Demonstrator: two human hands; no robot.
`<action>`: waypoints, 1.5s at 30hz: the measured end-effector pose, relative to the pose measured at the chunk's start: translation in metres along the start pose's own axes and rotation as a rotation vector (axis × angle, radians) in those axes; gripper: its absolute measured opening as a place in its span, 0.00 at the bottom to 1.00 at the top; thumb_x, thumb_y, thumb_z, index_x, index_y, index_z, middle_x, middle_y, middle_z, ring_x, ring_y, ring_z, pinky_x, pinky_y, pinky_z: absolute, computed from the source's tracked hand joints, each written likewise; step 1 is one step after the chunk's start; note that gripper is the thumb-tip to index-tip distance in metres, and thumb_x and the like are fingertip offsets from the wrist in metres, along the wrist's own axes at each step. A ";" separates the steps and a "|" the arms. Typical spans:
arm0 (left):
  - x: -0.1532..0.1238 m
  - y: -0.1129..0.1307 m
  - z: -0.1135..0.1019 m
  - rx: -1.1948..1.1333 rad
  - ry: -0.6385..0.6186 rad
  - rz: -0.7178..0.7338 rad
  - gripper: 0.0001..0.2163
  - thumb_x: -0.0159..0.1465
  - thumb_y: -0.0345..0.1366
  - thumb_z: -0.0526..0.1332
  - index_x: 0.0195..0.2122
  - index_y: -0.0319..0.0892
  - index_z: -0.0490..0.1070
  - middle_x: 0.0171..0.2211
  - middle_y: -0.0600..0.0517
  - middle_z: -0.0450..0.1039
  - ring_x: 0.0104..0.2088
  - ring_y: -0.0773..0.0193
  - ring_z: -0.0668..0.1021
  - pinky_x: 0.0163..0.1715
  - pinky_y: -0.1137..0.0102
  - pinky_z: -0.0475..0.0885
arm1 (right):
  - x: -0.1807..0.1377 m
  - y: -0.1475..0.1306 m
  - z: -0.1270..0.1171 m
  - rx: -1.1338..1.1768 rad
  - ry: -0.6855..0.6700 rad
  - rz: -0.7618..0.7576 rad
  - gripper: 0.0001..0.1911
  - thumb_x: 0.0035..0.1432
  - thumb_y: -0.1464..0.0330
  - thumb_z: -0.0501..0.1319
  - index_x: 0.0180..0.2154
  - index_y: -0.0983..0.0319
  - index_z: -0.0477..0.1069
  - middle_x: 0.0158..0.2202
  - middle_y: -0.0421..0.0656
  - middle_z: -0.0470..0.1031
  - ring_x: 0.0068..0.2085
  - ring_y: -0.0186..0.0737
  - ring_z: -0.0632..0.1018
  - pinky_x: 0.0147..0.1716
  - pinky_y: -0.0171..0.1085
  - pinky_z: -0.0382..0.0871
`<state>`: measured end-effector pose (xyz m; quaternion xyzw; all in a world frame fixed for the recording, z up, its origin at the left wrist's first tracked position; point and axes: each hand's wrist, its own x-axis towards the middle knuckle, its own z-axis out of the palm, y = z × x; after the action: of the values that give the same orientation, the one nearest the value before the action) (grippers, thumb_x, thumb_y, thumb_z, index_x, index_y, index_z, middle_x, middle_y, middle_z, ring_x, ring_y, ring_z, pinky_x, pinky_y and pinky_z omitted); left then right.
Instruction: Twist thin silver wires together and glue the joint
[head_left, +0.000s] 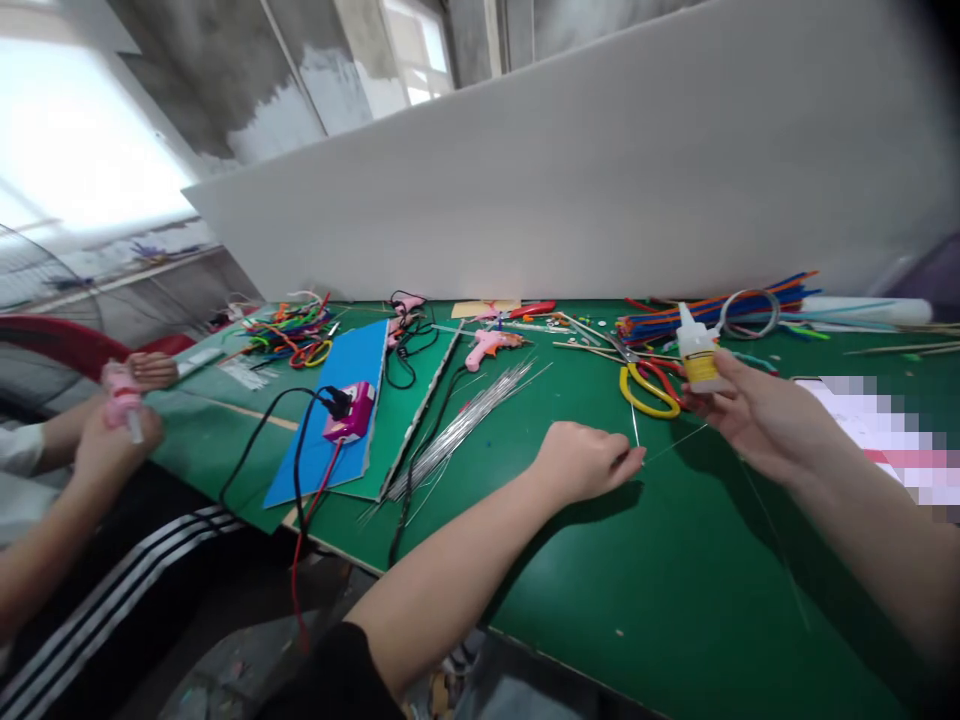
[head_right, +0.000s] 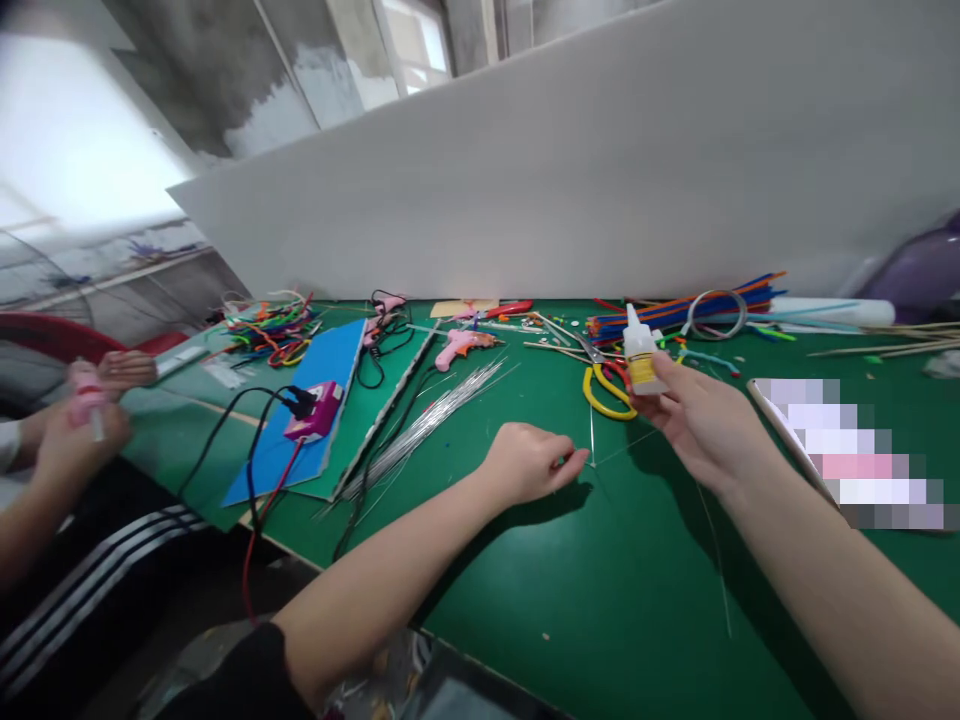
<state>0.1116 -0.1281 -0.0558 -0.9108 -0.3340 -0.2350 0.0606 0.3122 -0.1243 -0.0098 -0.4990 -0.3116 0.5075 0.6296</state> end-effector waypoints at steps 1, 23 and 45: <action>0.000 0.000 0.000 -0.007 0.022 0.020 0.22 0.68 0.44 0.48 0.20 0.42 0.68 0.18 0.54 0.73 0.20 0.67 0.75 0.19 0.71 0.48 | 0.003 -0.002 0.002 -0.081 -0.080 -0.013 0.09 0.51 0.65 0.66 0.36 0.61 0.75 0.35 0.43 0.77 0.32 0.31 0.78 0.31 0.27 0.75; 0.000 0.000 -0.003 -0.138 0.079 0.432 0.18 0.66 0.39 0.53 0.19 0.42 0.65 0.14 0.55 0.67 0.17 0.68 0.71 0.19 0.68 0.58 | 0.079 0.042 0.090 -1.378 -0.318 -0.544 0.28 0.48 0.69 0.67 0.51 0.67 0.64 0.42 0.53 0.77 0.44 0.51 0.78 0.43 0.45 0.70; 0.006 -0.004 -0.009 -0.294 0.098 -0.189 0.12 0.66 0.38 0.53 0.30 0.41 0.71 0.24 0.54 0.72 0.25 0.67 0.72 0.26 0.72 0.64 | -0.023 0.018 -0.036 -1.019 -0.040 -0.800 0.10 0.56 0.74 0.54 0.37 0.59 0.72 0.36 0.44 0.78 0.40 0.41 0.77 0.44 0.44 0.70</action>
<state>0.1091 -0.1239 -0.0456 -0.8619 -0.3768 -0.3300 -0.0792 0.3317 -0.1574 -0.0353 -0.5712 -0.6868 0.0313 0.4484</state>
